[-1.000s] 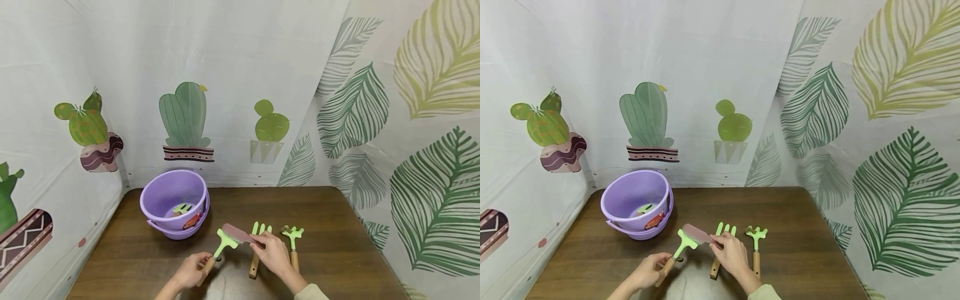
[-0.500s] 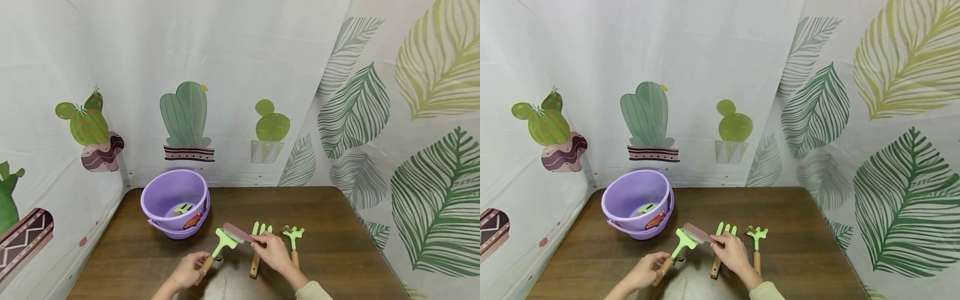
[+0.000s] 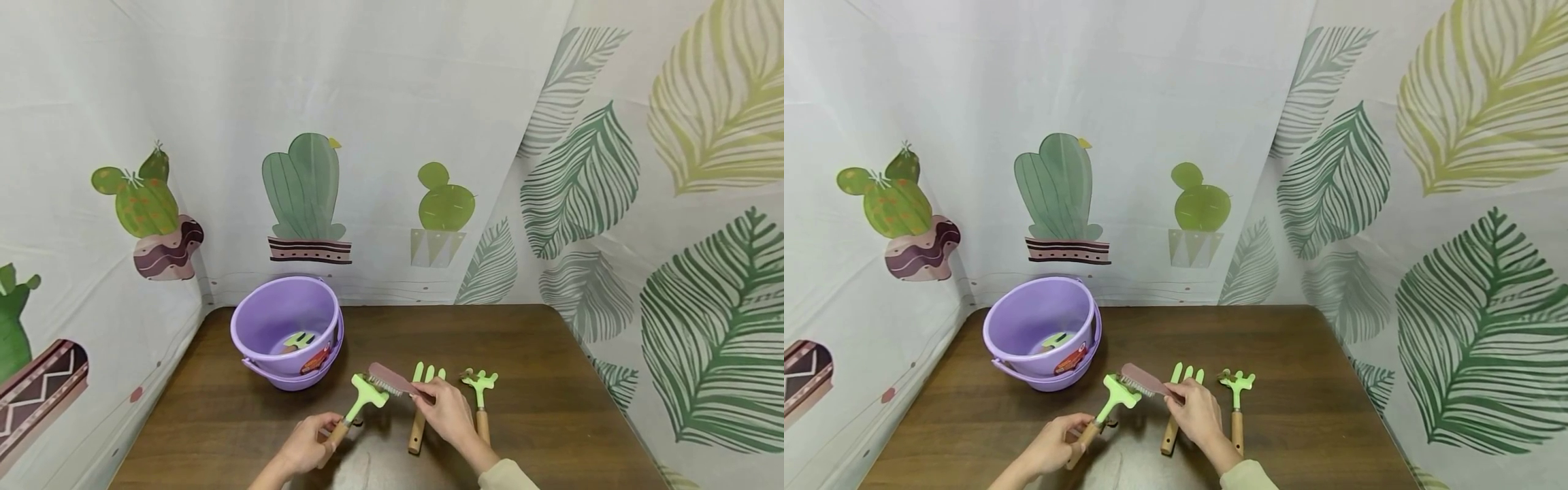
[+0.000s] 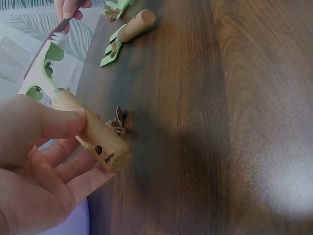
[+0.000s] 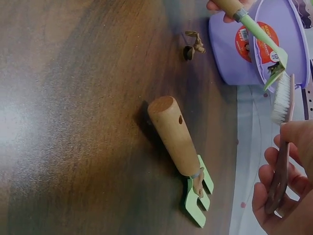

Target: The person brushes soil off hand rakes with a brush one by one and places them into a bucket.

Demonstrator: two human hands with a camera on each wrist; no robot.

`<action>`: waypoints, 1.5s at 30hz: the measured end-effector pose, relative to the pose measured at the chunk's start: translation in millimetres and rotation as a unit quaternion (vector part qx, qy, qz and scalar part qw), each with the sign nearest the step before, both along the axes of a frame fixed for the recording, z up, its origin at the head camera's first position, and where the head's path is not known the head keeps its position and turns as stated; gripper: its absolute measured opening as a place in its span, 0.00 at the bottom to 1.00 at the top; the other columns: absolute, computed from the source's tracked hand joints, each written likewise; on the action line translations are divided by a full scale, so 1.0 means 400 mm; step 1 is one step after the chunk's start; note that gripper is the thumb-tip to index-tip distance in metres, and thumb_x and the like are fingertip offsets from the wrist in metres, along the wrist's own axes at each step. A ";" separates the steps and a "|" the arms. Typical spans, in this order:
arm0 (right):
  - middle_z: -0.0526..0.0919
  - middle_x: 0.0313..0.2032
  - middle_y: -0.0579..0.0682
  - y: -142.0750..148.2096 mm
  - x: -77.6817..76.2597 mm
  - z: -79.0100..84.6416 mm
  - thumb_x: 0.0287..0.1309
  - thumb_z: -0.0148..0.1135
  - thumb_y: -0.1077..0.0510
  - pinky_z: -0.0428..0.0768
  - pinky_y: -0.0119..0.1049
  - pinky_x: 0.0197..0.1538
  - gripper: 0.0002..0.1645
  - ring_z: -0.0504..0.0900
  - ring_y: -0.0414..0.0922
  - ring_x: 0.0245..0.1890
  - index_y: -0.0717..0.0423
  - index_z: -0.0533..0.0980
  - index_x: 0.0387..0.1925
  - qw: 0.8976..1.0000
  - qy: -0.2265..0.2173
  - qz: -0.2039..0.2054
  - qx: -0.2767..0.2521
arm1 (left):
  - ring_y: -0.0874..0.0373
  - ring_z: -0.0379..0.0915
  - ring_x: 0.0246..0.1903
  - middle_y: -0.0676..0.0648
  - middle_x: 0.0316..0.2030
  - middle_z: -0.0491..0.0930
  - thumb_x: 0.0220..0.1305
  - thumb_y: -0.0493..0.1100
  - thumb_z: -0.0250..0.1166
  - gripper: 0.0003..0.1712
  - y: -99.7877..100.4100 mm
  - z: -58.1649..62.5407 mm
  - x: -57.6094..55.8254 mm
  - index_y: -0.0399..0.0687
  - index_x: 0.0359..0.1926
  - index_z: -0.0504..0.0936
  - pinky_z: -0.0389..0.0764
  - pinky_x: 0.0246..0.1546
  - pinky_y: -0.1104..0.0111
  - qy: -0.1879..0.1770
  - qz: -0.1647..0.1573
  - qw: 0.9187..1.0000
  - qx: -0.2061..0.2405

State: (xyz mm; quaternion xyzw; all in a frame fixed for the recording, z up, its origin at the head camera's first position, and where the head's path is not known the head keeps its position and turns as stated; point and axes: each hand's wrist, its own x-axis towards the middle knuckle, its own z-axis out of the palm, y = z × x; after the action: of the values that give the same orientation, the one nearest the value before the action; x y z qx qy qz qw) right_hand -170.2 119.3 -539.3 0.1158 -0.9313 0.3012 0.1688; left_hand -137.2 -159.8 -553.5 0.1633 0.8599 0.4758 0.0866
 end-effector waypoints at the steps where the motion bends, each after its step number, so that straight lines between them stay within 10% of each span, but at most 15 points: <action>1: 0.75 0.24 0.35 0.001 0.000 -0.001 0.44 0.69 0.55 0.60 0.24 0.19 0.12 0.62 0.28 0.18 0.41 0.84 0.35 1.000 0.000 -0.001 0.002 | 0.62 0.77 0.23 0.46 0.32 0.80 0.41 0.26 0.60 0.24 -0.001 -0.001 0.000 0.38 0.45 0.78 0.75 0.23 0.72 0.000 0.000 1.000 0.000; 11: 0.76 0.24 0.35 0.011 -0.004 0.004 0.41 0.70 0.58 0.62 0.23 0.19 0.13 0.66 0.30 0.19 0.44 0.84 0.34 0.998 0.050 0.011 -0.033 | 0.64 0.77 0.22 0.47 0.31 0.81 0.41 0.27 0.61 0.24 -0.006 -0.008 0.003 0.39 0.45 0.79 0.74 0.25 0.72 0.017 -0.009 1.000 -0.025; 18: 0.78 0.28 0.35 -0.004 0.009 0.023 0.47 0.68 0.55 0.65 0.23 0.22 0.13 0.67 0.29 0.21 0.42 0.83 0.38 0.994 -0.025 0.090 -0.049 | 0.65 0.76 0.22 0.47 0.32 0.81 0.40 0.26 0.60 0.25 -0.006 -0.006 0.001 0.39 0.45 0.78 0.74 0.25 0.72 0.015 -0.013 1.000 -0.024; 45: 0.78 0.26 0.35 0.017 -0.001 -0.012 0.43 0.69 0.55 0.65 0.26 0.20 0.12 0.67 0.29 0.20 0.40 0.84 0.35 1.000 -0.006 -0.006 0.001 | 0.63 0.77 0.23 0.45 0.33 0.81 0.41 0.25 0.60 0.25 -0.012 0.003 0.001 0.38 0.46 0.78 0.75 0.24 0.73 0.019 -0.023 0.999 -0.018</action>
State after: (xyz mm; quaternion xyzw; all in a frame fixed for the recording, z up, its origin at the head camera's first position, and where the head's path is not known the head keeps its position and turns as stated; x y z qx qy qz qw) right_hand -170.6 126.0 -543.9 0.1091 -0.9331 0.3002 0.1651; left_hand -136.9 -164.6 -552.2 0.1902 0.8657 0.4553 0.0838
